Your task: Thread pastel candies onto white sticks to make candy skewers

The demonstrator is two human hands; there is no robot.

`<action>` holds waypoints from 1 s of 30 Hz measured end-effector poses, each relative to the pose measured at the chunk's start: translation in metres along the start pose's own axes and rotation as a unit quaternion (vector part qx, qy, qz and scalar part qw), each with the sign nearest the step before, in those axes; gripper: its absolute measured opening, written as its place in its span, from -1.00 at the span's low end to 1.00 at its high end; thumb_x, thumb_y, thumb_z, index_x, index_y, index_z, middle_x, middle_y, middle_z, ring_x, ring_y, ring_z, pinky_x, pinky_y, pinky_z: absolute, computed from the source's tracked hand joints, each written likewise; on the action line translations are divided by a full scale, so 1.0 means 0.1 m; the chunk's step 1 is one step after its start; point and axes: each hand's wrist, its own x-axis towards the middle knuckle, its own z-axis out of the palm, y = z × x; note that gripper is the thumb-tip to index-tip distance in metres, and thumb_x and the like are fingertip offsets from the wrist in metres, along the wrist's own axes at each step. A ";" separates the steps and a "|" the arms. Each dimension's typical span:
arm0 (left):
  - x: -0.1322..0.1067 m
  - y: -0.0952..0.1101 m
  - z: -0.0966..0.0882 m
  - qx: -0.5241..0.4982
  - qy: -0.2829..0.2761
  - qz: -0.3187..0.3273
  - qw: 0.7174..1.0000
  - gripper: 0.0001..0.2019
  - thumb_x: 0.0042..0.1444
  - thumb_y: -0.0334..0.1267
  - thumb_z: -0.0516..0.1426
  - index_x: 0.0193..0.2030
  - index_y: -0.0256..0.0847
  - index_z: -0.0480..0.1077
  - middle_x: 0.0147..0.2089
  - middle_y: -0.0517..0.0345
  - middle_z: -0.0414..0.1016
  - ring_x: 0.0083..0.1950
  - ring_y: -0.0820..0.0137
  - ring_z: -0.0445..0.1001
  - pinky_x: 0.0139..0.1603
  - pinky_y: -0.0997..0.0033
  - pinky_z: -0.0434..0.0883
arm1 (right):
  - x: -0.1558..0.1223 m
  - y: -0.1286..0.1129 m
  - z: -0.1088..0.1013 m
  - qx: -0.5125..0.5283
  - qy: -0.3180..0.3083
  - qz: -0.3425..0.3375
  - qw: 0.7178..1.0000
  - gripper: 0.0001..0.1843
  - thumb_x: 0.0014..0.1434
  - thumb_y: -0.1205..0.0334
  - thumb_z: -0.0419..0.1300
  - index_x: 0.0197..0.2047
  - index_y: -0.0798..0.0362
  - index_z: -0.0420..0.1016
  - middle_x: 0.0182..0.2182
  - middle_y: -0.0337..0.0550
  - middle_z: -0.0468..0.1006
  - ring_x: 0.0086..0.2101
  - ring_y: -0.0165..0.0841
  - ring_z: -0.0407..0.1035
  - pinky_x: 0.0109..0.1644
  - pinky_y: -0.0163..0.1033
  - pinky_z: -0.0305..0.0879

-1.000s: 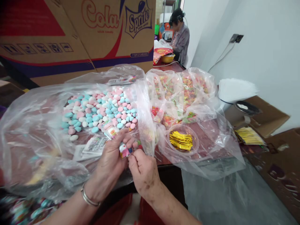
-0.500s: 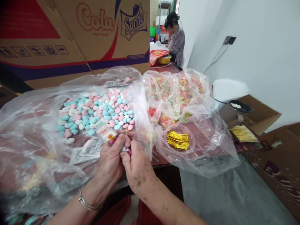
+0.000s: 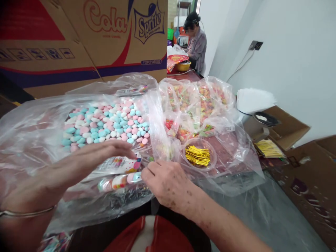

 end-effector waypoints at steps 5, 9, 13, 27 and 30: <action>-0.07 -0.08 0.16 0.120 -0.149 -0.109 0.975 -0.68 0.00 -0.01 0.29 -0.22 -0.20 0.49 -0.43 0.18 0.53 -0.29 0.28 0.56 -0.27 0.40 0.41 | 0.09 0.04 -0.11 -0.009 0.004 -0.094 0.995 -0.71 0.38 0.39 -0.11 -0.26 0.11 0.41 -0.37 -0.12 0.44 -0.35 -0.29 0.23 -0.30 -0.17 0.09; -0.02 -0.18 0.18 0.193 -0.271 -0.198 0.922 -0.72 0.07 -0.04 0.26 -0.25 -0.23 0.51 -0.40 0.16 0.53 -0.37 0.35 0.54 -0.38 0.48 0.36 | 0.09 0.10 -0.12 -0.008 0.016 -0.099 0.995 -0.70 0.39 0.37 -0.11 -0.27 0.13 0.41 -0.38 -0.11 0.44 -0.34 -0.28 0.24 -0.26 -0.16 0.11; 0.02 -0.24 0.13 0.216 -0.270 -0.206 0.916 -0.77 0.13 -0.07 0.21 -0.29 -0.22 0.49 -0.45 0.22 0.46 -0.48 0.43 0.45 -0.47 0.51 0.31 | 0.08 0.19 -0.10 -0.005 -0.026 -0.108 0.994 -0.76 0.37 0.39 -0.06 -0.24 0.13 0.41 -0.36 -0.12 0.45 -0.33 -0.28 0.24 -0.24 -0.16 0.12; -0.07 -0.38 0.22 0.154 -0.203 -0.284 0.924 -0.71 0.05 0.00 0.21 -0.48 -0.17 0.38 -0.61 0.23 0.35 -0.70 0.49 0.23 -0.73 0.55 0.15 | -0.05 0.05 0.08 -0.088 0.079 -0.123 0.985 -0.70 0.36 0.39 -0.06 -0.04 0.29 0.47 -0.30 -0.09 0.53 -0.30 -0.26 0.30 -0.04 -0.06 0.20; -0.08 -0.47 0.19 0.320 -0.210 -0.169 0.908 -0.74 0.16 0.00 0.15 -0.32 -0.15 0.44 -0.50 0.22 0.42 -0.61 0.47 0.30 -0.65 0.54 0.21 | -0.07 0.07 0.10 -0.079 0.062 -0.105 0.989 -0.74 0.31 0.40 -0.03 -0.33 0.16 0.46 -0.46 -0.14 0.47 -0.40 -0.28 0.26 -0.22 -0.09 0.15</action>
